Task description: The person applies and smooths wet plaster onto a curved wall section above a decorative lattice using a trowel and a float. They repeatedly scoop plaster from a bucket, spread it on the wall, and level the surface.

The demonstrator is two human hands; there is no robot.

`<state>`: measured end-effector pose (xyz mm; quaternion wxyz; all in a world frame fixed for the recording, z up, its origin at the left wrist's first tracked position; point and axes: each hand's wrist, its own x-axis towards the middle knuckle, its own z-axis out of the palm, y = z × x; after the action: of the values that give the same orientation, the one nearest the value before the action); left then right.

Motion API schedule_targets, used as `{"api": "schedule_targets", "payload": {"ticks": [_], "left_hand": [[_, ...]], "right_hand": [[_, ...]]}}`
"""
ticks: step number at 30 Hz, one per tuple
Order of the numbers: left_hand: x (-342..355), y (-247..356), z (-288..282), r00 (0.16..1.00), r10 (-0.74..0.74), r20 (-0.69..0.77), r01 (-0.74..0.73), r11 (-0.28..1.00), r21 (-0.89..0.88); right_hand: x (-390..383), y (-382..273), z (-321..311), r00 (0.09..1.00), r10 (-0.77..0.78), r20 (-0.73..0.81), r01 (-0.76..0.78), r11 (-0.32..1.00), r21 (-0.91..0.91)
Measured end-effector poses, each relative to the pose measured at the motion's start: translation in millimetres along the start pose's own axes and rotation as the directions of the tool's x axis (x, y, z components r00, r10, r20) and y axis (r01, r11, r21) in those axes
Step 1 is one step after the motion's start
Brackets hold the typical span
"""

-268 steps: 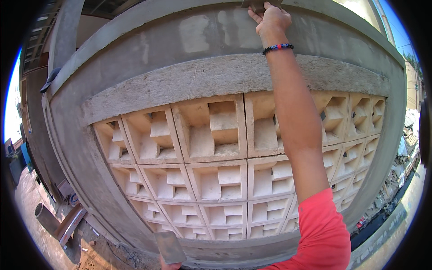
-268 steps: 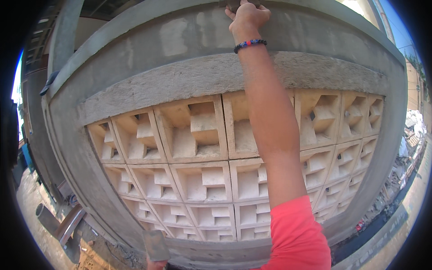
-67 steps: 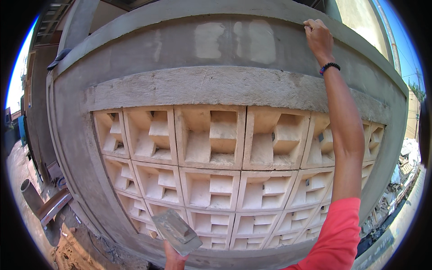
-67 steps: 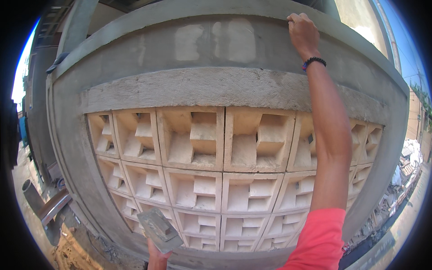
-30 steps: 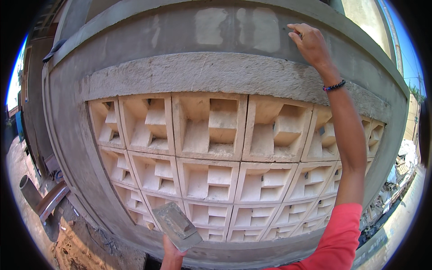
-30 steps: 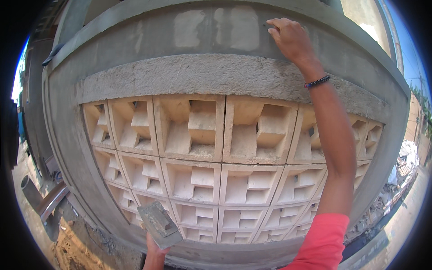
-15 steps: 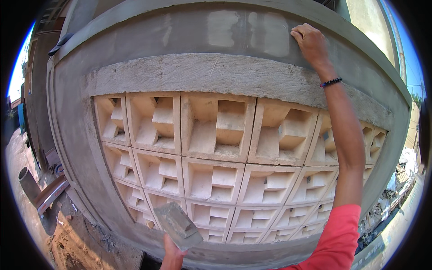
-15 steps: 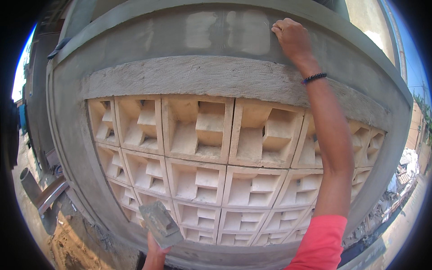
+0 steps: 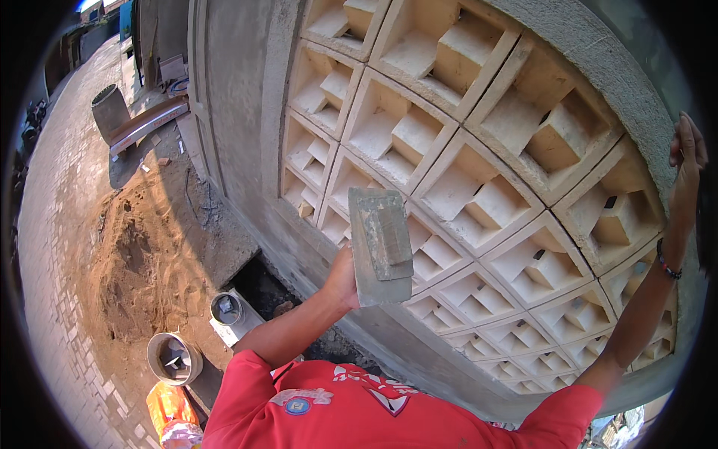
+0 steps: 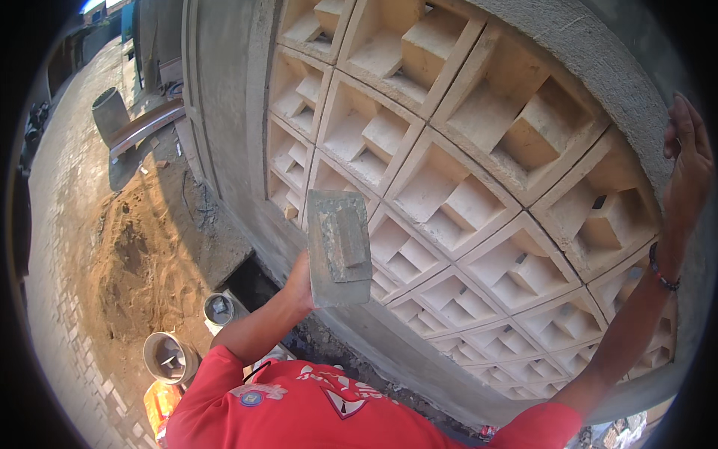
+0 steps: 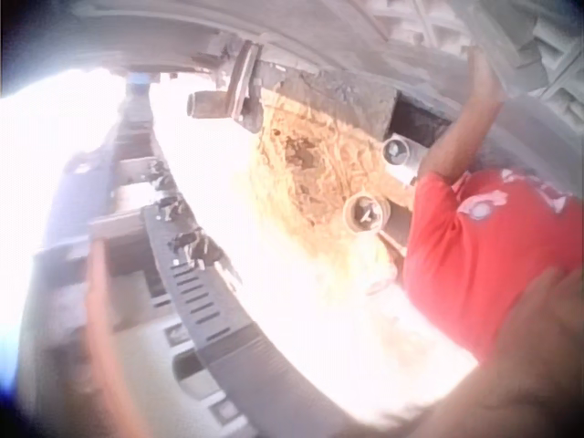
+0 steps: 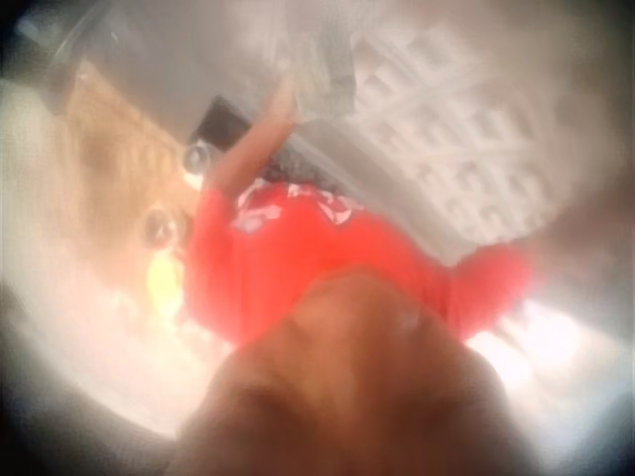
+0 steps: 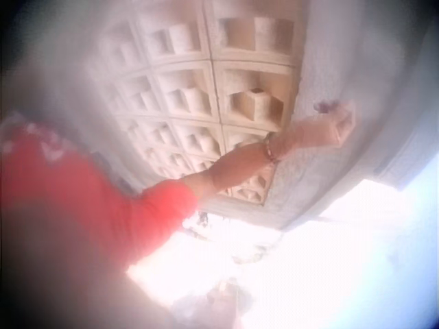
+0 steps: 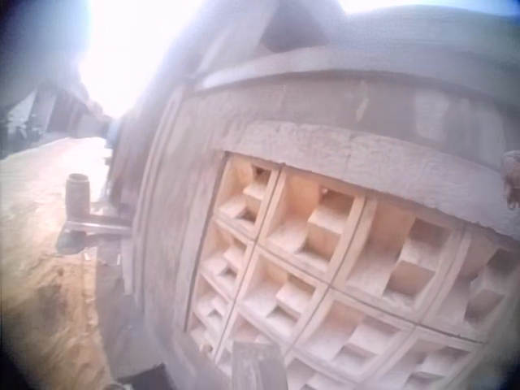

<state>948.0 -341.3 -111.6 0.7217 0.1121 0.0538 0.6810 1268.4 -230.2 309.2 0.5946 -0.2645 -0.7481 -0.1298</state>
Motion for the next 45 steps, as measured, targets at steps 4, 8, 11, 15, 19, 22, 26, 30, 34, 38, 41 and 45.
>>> {"api": "schedule_targets", "payload": {"ticks": [4,8,11,15,19,22,26,30,34,38,41,45], "left_hand": [[-8.7,1.4,8.0,0.999,-0.034,-0.023,0.034,0.999,-0.001],[-15.9,-2.6,5.2,0.993,-0.117,0.000,0.117,0.993,-0.007],[-23.4,-5.9,0.3,0.995,-0.094,0.019,0.094,0.996,-0.003],[-31.3,-2.2,0.2,0.997,-0.082,0.009,0.082,0.996,-0.029],[-33.4,1.7,2.0,0.998,-0.062,-0.023,0.061,0.998,-0.033],[-38.5,1.8,1.8,0.996,-0.086,-0.014,0.086,0.996,-0.021],[-39.9,-0.9,-2.8,0.994,-0.105,-0.009,0.105,0.994,-0.028],[-37.6,7.4,8.1,0.998,-0.052,0.026,0.056,0.980,-0.190],[-36.3,7.0,6.6,0.999,0.040,0.002,-0.040,0.999,-0.025],[-22.0,6.5,12.0,0.999,0.032,-0.023,-0.032,0.999,0.009],[-14.0,1.6,11.2,0.999,0.011,-0.033,-0.010,1.000,0.014],[-8.5,-2.1,1.5,0.999,0.004,0.038,-0.008,0.995,0.103]], "right_hand": [[-163.4,-84.5,123.4,0.789,0.056,0.611,-0.448,0.733,0.512],[-251.7,-77.7,176.5,0.418,0.241,0.876,-0.895,0.277,0.351],[-283.1,-75.2,197.3,0.309,0.137,0.941,-0.941,-0.101,0.324],[-300.2,-78.0,203.6,0.337,0.038,0.941,-0.897,-0.292,0.333],[-302.7,-81.0,203.3,0.360,0.044,0.932,-0.902,-0.238,0.360],[-303.4,-85.3,201.6,0.386,0.096,0.917,-0.921,-0.018,0.390],[-288.7,-78.9,188.0,0.467,0.183,0.865,-0.884,0.073,0.462],[-205.5,-65.9,156.3,0.903,0.207,0.376,-0.413,0.658,0.630],[-86.0,-45.4,89.8,0.971,-0.101,-0.218,0.147,0.968,0.205],[16.5,-22.4,27.2,0.855,-0.319,-0.408,0.127,0.893,-0.432],[83.1,-19.2,-5.6,0.773,-0.481,-0.415,-0.018,0.636,-0.772],[132.6,-42.0,-14.2,0.781,-0.425,-0.458,-0.158,0.574,-0.803]]}}
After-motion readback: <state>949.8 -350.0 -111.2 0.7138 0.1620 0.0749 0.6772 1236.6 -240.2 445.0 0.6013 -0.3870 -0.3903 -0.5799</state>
